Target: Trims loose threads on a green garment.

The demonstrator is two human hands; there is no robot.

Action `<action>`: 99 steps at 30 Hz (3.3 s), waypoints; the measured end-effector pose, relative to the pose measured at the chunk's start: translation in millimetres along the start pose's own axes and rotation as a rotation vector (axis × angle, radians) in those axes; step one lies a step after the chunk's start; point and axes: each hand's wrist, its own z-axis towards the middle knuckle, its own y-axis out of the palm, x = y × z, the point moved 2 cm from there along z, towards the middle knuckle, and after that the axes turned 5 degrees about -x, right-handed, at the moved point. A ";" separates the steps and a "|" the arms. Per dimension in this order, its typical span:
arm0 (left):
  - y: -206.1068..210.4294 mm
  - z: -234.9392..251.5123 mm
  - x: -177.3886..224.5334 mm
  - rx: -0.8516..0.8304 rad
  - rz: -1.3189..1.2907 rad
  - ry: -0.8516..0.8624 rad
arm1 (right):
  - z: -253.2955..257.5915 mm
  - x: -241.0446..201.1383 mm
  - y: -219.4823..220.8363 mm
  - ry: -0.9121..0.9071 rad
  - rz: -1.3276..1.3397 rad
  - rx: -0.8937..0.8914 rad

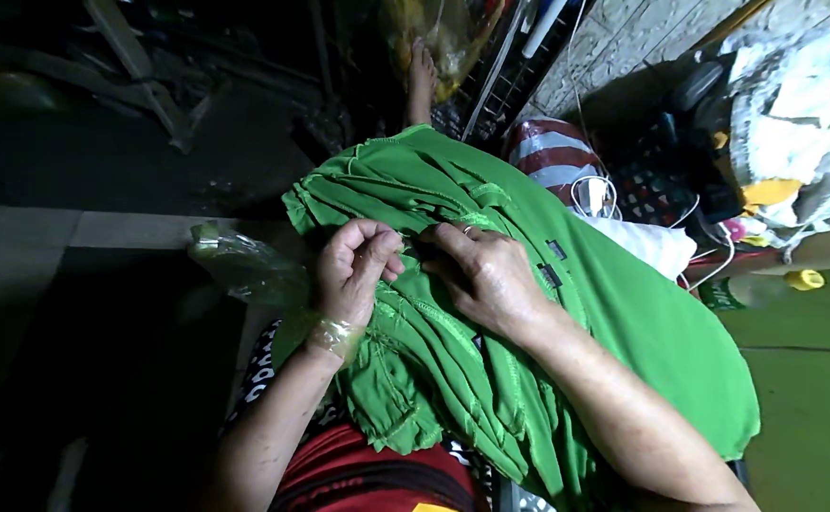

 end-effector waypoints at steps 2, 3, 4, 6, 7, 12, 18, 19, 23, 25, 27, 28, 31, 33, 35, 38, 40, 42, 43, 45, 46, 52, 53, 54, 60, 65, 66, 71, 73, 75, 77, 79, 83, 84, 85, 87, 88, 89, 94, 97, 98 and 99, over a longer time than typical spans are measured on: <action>0.9 0.0 0.2 0.009 0.006 -0.007 | -1.6 0.2 1.3 -0.014 -0.004 0.027; 1.1 0.0 0.4 0.017 0.007 -0.014 | -2.1 0.4 1.8 -0.021 -0.011 0.040; 0.9 -0.2 0.8 0.027 0.011 -0.024 | -2.4 0.2 2.2 -0.026 -0.023 0.043; -0.8 -1.8 1.1 0.053 0.035 -0.035 | -1.7 -1.7 2.5 -0.011 -0.041 0.025; -1.6 -2.3 1.0 0.067 0.047 -0.030 | -0.5 -2.2 2.4 0.003 -0.040 0.011; -1.2 -3.0 6.2 0.021 0.237 -0.129 | 3.0 11.5 -7.3 0.211 0.291 -0.092; 5.5 -3.2 8.9 -0.036 0.533 -0.039 | -1.7 19.8 -13.1 0.389 0.665 -0.032; 8.9 -4.6 11.2 -0.047 0.579 -0.002 | -2.8 18.1 -13.0 0.400 0.665 -0.019; 11.6 -2.3 16.1 -0.116 0.627 0.025 | -6.1 13.5 -13.9 0.366 0.541 -0.007; 0.2 3.6 13.7 -0.180 0.523 -0.019 | -8.0 14.0 -16.4 0.316 0.495 -0.027; -9.8 6.9 9.7 -0.225 0.368 -0.092 | -11.2 13.3 -20.5 0.276 0.443 -0.058; -11.8 7.1 8.1 -0.228 0.295 -0.136 | -12.9 13.0 -21.6 0.253 0.403 -0.068; -9.8 5.0 6.3 -0.183 0.180 -0.226 | -16.0 10.7 -21.7 0.162 0.246 -0.085; -7.5 3.2 5.6 -0.152 0.166 -0.214 | -15.6 4.2 -19.8 0.120 0.121 -0.079; -5.1 1.0 4.7 -0.119 0.178 -0.184 | -12.9 -3.6 -16.6 0.114 0.027 -0.066; -1.9 -1.7 -0.1 -0.067 0.199 -0.102 | -8.9 -9.4 -8.8 0.104 -0.044 -0.024; -1.5 -2.7 -0.7 -0.048 0.188 -0.095 | -8.0 -8.0 -5.2 0.093 -0.043 0.006; -2.7 -3.2 0.4 -0.015 0.151 -0.144 | -7.0 -2.6 -6.3 0.117 0.028 0.000; -4.3 -3.2 -0.4 -0.004 0.122 -0.168 | -6.5 1.6 -8.1 0.150 0.104 -0.016; -6.8 -2.8 -0.8 0.026 0.063 -0.211 | -7.0 9.3 -14.2 0.247 0.320 -0.053; -7.4 -2.7 -0.3 0.035 0.046 -0.223 | -8.1 12.2 -17.3 0.294 0.435 -0.062; -5.7 2.8 4.7 -0.044 0.141 -0.209 | -11.8 21.6 -20.1 0.395 0.709 -0.068; -4.9 4.8 5.4 -0.067 0.175 -0.219 | -12.0 21.4 -19.0 0.387 0.704 -0.059; -4.4 6.7 5.8 -0.092 0.212 -0.225 | -12.2 20.8 -18.0 0.376 0.700 -0.051; -6.9 11.4 5.7 -0.209 0.336 -0.198 | -9.8 11.2 -22.9 0.321 0.438 -0.109; -7.6 11.4 3.5 -0.236 0.405 -0.124 | -5.2 11.3 -30.1 0.344 0.325 -0.243; -7.2 11.4 3.6 -0.236 0.422 -0.110 | -4.5 11.5 -30.5 0.352 0.310 -0.255; -4.1 10.2 2.7 -0.208 0.467 -0.062 | 2.4 8.1 -27.5 0.336 0.196 -0.279; -2.9 8.9 0.6 -0.177 0.452 -0.041 | 4.1 4.3 -27.6 0.312 0.180 -0.273; -1.9 7.0 -2.0 -0.135 0.436 -0.014 | 5.0 -0.1 -28.1 0.290 0.170 -0.253; -0.4 6.2 -5.0 -0.094 0.424 0.013 | 6.9 3.1 -24.9 0.265 0.177 -0.250; 0.1 6.2 -6.8 -0.076 0.424 0.031 | 6.9 9.0 -24.7 0.249 0.198 -0.278; -1.1 5.2 -6.2 -0.096 0.446 0.030 | 6.1 14.0 -35.8 0.275 0.258 -0.356; -1.1 5.1 -6.5 -0.093 0.442 0.034 | 6.7 13.7 -34.8 0.278 0.258 -0.344; -0.9 4.8 -7.1 -0.090 0.429 0.043 | 7.4 12.9 -31.6 0.275 0.249 -0.320; 0.0 4.2 -9.8 -0.070 0.396 0.076 | 8.5 9.6 -24.0 0.253 0.211 -0.269; 1.0 4.1 -10.8 -0.053 0.387 0.086 | 8.7 7.7 -21.0 0.235 0.183 -0.245; 2.0 4.3 -11.7 -0.031 0.386 0.090 | 8.7 6.3 -18.8 0.218 0.160 -0.225; 2.0 4.3 -13.3 -0.007 0.426 0.108 | 7.1 -2.8 -19.5 0.198 0.101 -0.196; 1.0 3.8 -13.3 -0.014 0.424 0.125 | 5.8 -4.4 -18.3 0.201 0.096 -0.184; 0.6 4.1 -13.8 -0.015 0.422 0.123 | 6.2 -2.5 -15.6 0.201 0.093 -0.177; 0.3 4.5 -14.5 -0.015 0.418 0.117 | 6.6 -0.3 -12.5 0.202 0.096 -0.171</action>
